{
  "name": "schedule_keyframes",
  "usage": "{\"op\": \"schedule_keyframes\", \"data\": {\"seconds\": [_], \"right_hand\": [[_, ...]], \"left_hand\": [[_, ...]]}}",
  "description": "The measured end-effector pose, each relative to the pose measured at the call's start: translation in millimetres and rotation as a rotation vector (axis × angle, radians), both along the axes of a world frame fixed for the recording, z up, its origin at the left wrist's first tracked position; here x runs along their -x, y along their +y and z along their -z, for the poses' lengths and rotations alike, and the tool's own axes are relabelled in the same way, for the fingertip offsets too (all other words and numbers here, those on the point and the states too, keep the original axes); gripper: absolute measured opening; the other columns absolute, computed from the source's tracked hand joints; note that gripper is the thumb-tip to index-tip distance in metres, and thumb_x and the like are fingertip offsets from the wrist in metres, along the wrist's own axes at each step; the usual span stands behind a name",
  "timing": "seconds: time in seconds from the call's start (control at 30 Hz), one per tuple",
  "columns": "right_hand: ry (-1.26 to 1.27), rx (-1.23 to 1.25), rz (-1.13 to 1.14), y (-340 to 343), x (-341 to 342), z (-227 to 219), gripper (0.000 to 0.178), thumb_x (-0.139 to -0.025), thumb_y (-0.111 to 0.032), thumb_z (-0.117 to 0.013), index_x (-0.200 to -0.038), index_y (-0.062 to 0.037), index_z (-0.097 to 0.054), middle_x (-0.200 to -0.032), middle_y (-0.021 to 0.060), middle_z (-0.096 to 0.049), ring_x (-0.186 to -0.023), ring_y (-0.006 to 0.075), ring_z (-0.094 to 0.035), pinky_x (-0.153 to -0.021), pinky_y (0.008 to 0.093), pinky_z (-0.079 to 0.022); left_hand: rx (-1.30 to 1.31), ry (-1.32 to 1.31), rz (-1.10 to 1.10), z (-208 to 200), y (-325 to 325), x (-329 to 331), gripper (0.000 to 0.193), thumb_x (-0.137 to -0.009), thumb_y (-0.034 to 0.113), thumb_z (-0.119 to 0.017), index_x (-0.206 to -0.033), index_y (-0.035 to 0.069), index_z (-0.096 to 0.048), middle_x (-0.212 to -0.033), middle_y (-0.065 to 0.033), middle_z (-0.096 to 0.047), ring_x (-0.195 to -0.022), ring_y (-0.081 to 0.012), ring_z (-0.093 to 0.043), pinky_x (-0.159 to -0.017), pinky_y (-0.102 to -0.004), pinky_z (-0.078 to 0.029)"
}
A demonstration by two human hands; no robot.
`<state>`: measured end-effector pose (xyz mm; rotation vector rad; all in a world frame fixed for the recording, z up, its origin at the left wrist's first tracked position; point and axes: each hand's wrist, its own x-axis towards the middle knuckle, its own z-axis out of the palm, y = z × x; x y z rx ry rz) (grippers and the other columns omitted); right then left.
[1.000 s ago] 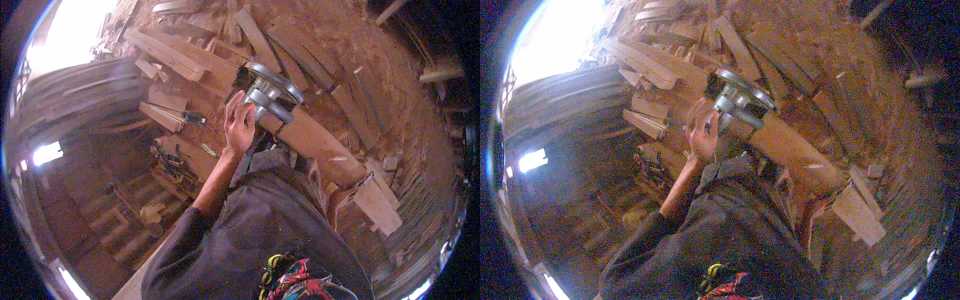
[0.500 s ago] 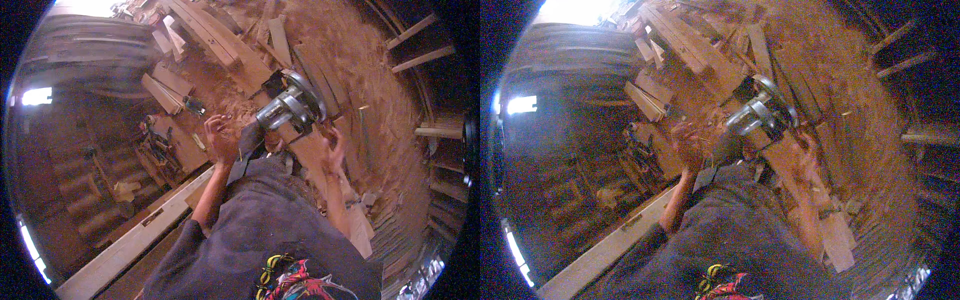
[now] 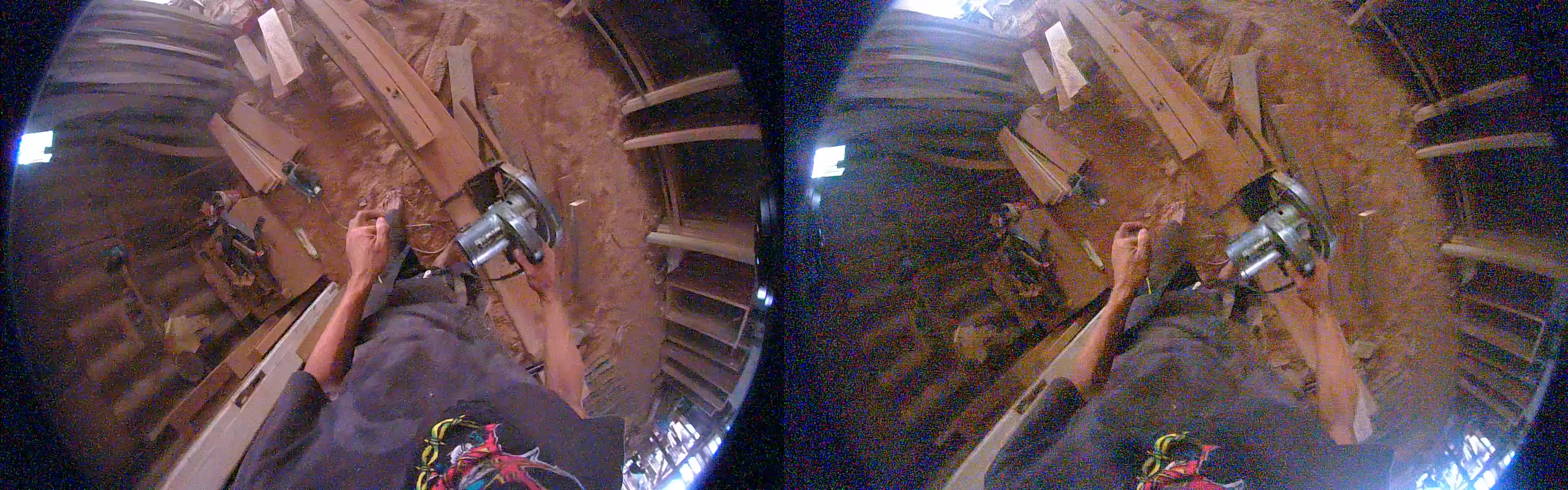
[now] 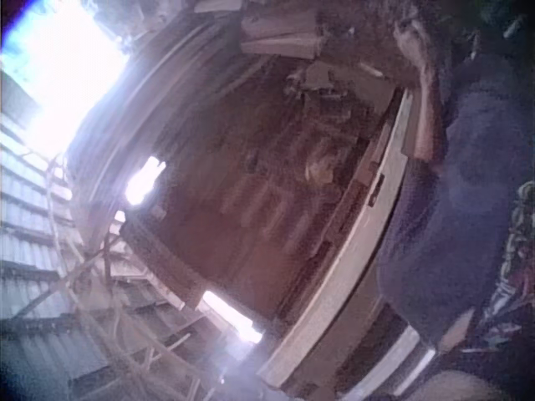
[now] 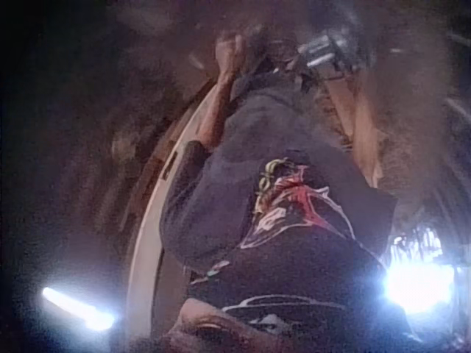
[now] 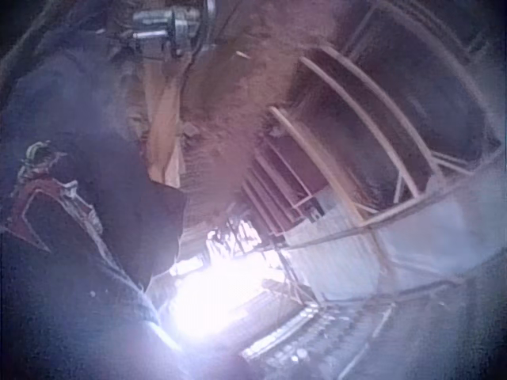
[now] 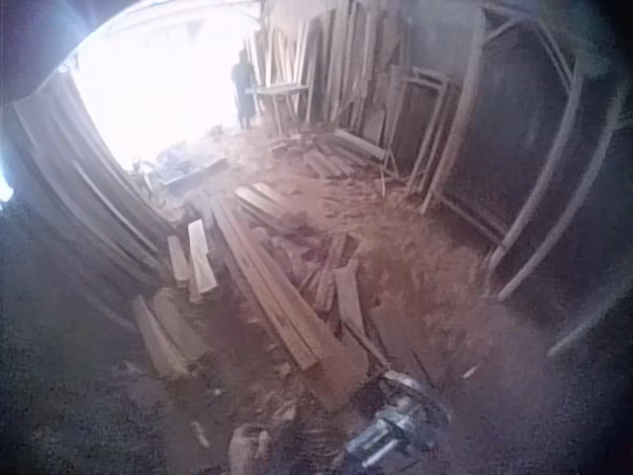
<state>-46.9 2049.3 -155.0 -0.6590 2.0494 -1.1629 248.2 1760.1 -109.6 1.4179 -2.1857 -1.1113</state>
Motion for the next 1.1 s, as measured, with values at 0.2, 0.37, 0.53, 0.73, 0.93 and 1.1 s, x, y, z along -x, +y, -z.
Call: {"op": "schedule_keyframes", "data": {"seconds": [0.2, 0.37, 0.53, 0.73, 0.93, 1.1], "right_hand": [[0.350, -0.180, 0.181, -12.1, -32.3, -49.1, 0.063, -0.081, -0.026, -0.088, -0.126, 0.0080, -0.063, -0.103, 0.0139, -0.070, -0.094, 0.0232, -0.066, -0.086, 0.0378, -0.054], [0.326, -0.035, 0.241, -6.7, -38.1, -46.5, 0.049, -0.081, -0.022, -0.087, -0.115, 0.0027, -0.063, -0.107, 0.0127, -0.066, -0.091, 0.0254, -0.065, -0.084, 0.0393, -0.053], [0.426, 0.018, 0.303, 1.7, -47.3, -29.8, 0.052, -0.072, -0.022, -0.091, -0.113, -0.0018, -0.065, -0.105, 0.0151, -0.072, -0.092, 0.0281, -0.069, -0.083, 0.0410, -0.056], [0.264, 0.078, 0.149, -26.7, -32.4, -85.9, 0.046, -0.070, -0.023, -0.094, -0.105, -0.0030, -0.071, -0.090, 0.0118, -0.070, -0.086, 0.0280, -0.069, -0.080, 0.0409, -0.057], [0.338, 0.107, -0.054, -11.9, -15.5, -102.6, 0.043, -0.080, -0.029, -0.091, -0.104, -0.0016, -0.068, -0.089, 0.0108, -0.071, -0.079, 0.0266, -0.068, -0.074, 0.0386, -0.054], [0.187, -0.017, -0.037, -27.1, -23.4, -114.7, 0.035, -0.082, -0.025, -0.088, -0.101, -0.0015, -0.070, -0.087, 0.0108, -0.070, -0.077, 0.0267, -0.068, -0.071, 0.0380, -0.054]], "left_hand": [[-0.116, 0.073, 0.290, -6.1, -52.7, 36.4, 0.040, -0.101, 0.034, -0.060, -0.106, -0.005, -0.065, -0.108, -0.0231, -0.068, -0.101, -0.0424, -0.065, -0.090, -0.0488, -0.050], [-0.232, -0.057, 0.251, 13.0, -42.5, 115.0, 0.074, -0.094, 0.048, -0.067, -0.139, -0.006, -0.043, -0.112, -0.0237, -0.068, -0.112, -0.0453, -0.064, -0.099, -0.0487, -0.048], [-0.326, -0.117, 0.285, 14.1, -21.5, 167.9, 0.080, -0.095, 0.057, -0.063, -0.138, -0.007, -0.042, -0.122, -0.0296, -0.066, -0.118, -0.0473, -0.062, -0.105, -0.0517, -0.044], [-0.256, -0.117, 0.113, -9.2, -7.6, 187.2, 0.068, -0.097, 0.059, -0.060, -0.132, 0.002, -0.058, -0.112, -0.0298, -0.071, -0.106, -0.0475, -0.068, -0.095, -0.0534, -0.052], [-0.272, -0.126, 0.154, -2.1, -1.1, 196.3, 0.064, -0.095, 0.060, -0.062, -0.132, 0.007, -0.064, -0.113, -0.0240, -0.073, -0.106, -0.0424, -0.070, -0.094, -0.0516, -0.053], [-0.241, -0.134, 0.145, 4.1, -6.6, 191.5, 0.064, -0.094, 0.059, -0.065, -0.134, 0.009, -0.064, -0.114, -0.0222, -0.074, -0.109, -0.0413, -0.069, -0.097, -0.0508, -0.053]]}}
